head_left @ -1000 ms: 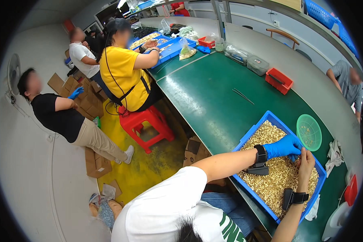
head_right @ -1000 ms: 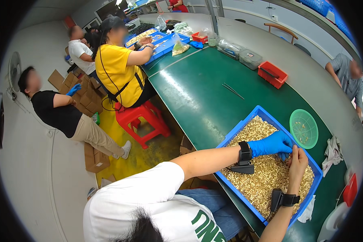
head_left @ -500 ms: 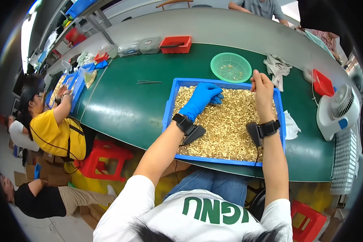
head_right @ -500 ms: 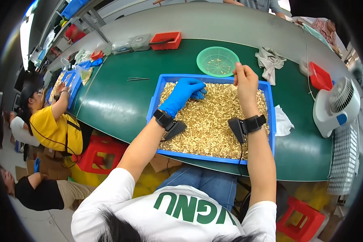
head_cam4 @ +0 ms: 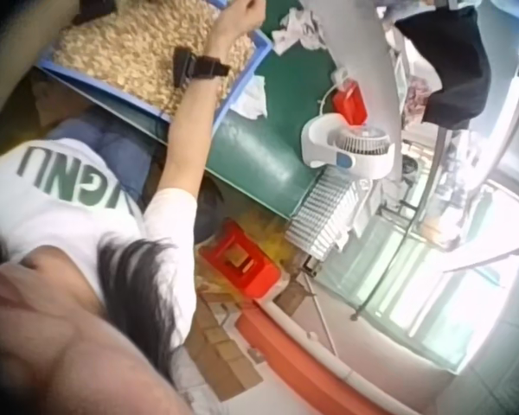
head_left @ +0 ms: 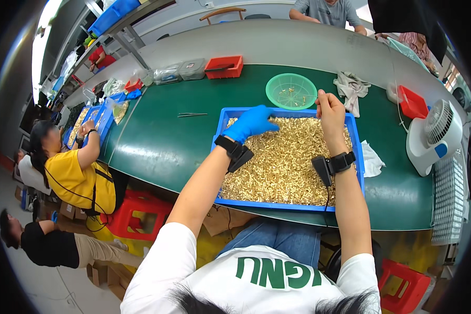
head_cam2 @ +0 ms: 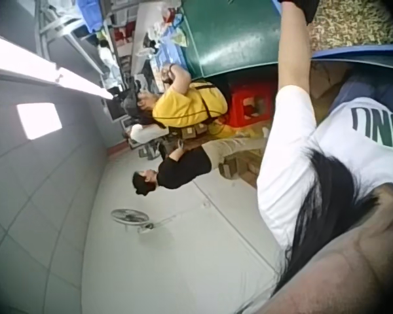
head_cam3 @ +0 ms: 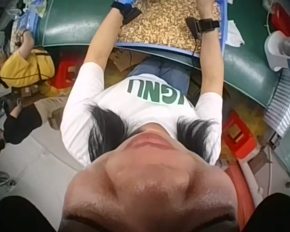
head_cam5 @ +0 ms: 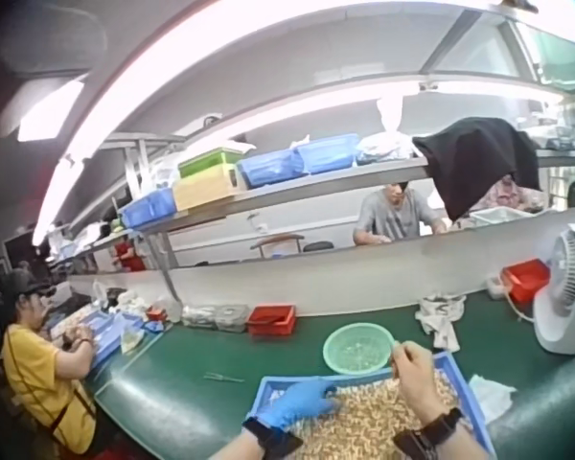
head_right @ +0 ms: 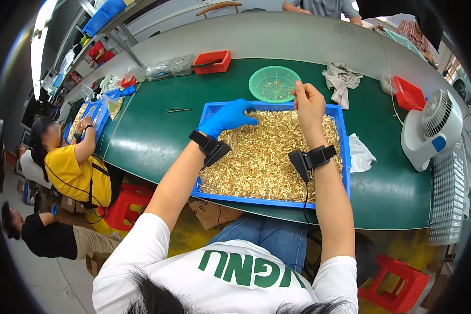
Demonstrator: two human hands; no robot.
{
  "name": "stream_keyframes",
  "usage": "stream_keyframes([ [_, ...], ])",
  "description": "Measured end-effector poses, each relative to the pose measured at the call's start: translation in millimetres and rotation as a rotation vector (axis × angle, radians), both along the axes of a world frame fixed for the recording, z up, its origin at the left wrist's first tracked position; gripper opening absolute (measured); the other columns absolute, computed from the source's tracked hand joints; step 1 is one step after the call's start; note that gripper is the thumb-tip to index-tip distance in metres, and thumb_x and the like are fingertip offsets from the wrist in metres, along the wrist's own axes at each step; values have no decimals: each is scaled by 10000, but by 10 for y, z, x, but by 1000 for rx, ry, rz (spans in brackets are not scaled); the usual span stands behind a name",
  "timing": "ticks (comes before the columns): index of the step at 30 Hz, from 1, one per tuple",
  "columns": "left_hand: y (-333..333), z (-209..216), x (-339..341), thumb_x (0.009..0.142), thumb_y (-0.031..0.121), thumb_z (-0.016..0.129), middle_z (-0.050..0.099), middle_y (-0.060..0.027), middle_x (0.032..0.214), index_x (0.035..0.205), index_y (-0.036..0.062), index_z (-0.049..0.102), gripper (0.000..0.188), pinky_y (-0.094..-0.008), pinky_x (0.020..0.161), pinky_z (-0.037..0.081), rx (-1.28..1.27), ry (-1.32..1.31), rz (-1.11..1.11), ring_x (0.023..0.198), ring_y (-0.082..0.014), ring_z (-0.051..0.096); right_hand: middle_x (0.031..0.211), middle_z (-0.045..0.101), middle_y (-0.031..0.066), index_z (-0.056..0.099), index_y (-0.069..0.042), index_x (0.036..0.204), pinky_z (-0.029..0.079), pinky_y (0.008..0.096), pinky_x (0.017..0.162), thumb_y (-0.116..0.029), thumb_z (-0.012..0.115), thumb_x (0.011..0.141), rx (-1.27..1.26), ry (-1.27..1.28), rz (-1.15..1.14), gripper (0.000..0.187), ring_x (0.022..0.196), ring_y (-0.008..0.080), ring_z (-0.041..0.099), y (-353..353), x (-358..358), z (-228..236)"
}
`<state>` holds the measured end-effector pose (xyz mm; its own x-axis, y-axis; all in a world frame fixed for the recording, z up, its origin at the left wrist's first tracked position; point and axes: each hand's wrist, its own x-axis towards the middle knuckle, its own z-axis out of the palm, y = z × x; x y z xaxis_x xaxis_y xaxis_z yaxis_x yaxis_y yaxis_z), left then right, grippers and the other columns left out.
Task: Sorting small electronic or mechanical components from a tray into a container at a factory workstation.
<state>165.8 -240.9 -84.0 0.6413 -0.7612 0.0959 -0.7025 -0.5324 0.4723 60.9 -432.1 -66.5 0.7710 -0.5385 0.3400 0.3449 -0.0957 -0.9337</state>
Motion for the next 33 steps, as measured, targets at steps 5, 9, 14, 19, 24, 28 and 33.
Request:
stream_keyframes([
  [5, 187, -58, -276, 721, 206, 665, 634, -137, 899, 939, 25, 622, 287, -361, 693, 478, 64, -1, -96, 767, -254, 615, 532, 433, -33, 520, -46, 667, 293, 188, 444, -260, 527, 895, -41, 26, 34, 313, 474, 30, 375, 36, 17, 0],
  [9, 130, -51, -348, 734, 166, 652, 642, -121, 840, 905, 20, 634, 226, -341, 671, 477, -2, 59, -16, 735, -242, 613, 538, 464, -22, 543, -32, 684, 307, 199, 448, -258, 536, 885, -92, 80, 73, 302, 480, 36, 397, 84, 21, -27],
  [14, 43, -49, -278, 779, 117, 618, 648, -71, 816, 887, 22, 639, 145, -283, 623, 472, -447, 308, 112, 694, -170, 599, 595, 522, -12, 581, -10, 736, 358, 206, 484, -217, 569, 860, -216, 183, 160, 241, 529, 48, 452, 197, 41, -89],
  [19, 146, -148, -269, 794, 131, 624, 641, -53, 832, 897, 15, 637, 156, -267, 639, 486, -879, 927, 232, 697, -130, 590, 677, 576, 0, 601, 1, 809, 413, 217, 558, -160, 604, 827, -417, 234, 171, 162, 611, 65, 505, 334, -42, -132],
  [24, 191, -127, -225, 808, 143, 616, 641, -70, 843, 922, 14, 619, 172, -239, 653, 492, -821, 1011, 198, 706, -122, 598, 713, 598, 12, 601, 4, 841, 426, 230, 591, -145, 608, 814, -492, 256, 190, 151, 640, 74, 517, 348, 1, -159],
  [28, 202, -104, -251, 835, 114, 584, 633, -67, 879, 946, 14, 598, 150, -242, 667, 497, -776, 1029, 194, 754, -127, 596, 715, 600, 21, 601, 4, 844, 427, 230, 597, -138, 601, 813, -494, 290, 196, 145, 640, 74, 515, 349, -6, -154],
  [33, 214, -103, -246, 835, 112, 583, 633, -76, 873, 944, 16, 593, 145, -252, 685, 506, -841, 1094, 205, 767, -143, 609, 722, 603, 25, 601, 5, 845, 427, 230, 605, -142, 600, 813, -482, 279, 192, 150, 648, 75, 518, 356, -4, -151],
])
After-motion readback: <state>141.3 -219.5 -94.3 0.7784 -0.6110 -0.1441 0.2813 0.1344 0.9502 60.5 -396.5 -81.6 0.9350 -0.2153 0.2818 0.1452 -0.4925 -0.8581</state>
